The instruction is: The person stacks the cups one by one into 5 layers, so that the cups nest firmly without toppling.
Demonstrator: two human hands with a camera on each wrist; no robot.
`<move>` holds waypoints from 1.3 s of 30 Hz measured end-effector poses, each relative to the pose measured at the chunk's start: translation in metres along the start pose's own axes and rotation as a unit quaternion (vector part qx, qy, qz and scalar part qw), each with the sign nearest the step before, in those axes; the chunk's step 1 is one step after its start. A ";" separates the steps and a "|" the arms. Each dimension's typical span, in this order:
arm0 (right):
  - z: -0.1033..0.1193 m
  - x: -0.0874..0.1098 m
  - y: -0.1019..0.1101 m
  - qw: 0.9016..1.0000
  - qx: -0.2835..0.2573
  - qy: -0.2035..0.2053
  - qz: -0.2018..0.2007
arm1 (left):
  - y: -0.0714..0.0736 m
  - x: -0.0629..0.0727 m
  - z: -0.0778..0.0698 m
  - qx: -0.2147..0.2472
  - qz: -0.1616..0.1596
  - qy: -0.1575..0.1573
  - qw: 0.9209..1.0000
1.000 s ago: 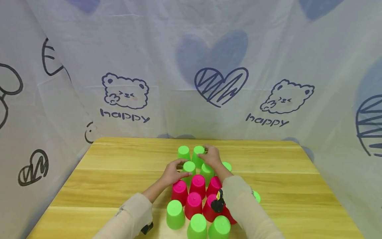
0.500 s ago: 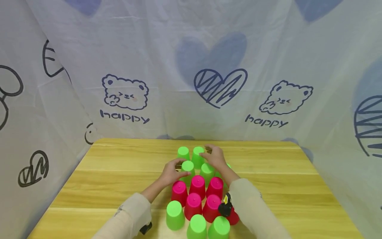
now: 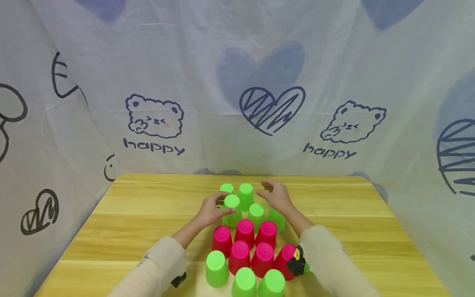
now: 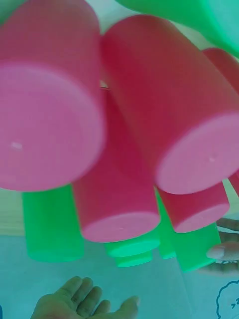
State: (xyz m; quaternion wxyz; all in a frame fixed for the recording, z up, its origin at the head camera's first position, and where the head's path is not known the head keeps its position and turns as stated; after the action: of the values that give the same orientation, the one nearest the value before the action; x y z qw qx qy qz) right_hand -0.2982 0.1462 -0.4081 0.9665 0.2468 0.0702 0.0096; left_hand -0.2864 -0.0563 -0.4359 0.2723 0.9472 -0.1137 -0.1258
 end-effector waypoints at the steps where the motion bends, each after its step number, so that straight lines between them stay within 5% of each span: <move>1: 0.000 0.001 0.001 1.000 0.001 0.005 0.002 | 0.001 0.000 -0.001 0.003 0.000 0.002 1.000; 22: -0.034 0.025 0.019 0.999 -0.010 0.017 0.038 | 0.012 -0.008 -0.017 -0.005 0.002 0.007 1.000; 39: -0.043 0.037 0.029 0.998 0.009 0.010 0.063 | 0.018 -0.022 -0.045 -0.021 0.018 -0.025 0.999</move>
State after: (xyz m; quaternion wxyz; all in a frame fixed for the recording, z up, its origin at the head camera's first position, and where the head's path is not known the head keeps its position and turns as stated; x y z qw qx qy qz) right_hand -0.2675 0.1940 -0.4369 0.9611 0.2589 0.0644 0.0720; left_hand -0.2957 -0.0427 -0.3851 0.2915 0.9355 -0.1351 -0.1472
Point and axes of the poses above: each hand's wrist, its own x-axis away from the middle knuckle, its own y-axis out of the back of the hand, z = x × y, the point moved 5 cm from there along -x, towards the middle knuckle, and after that the axes turned 6 degrees about -x, right-handed, at the moved point
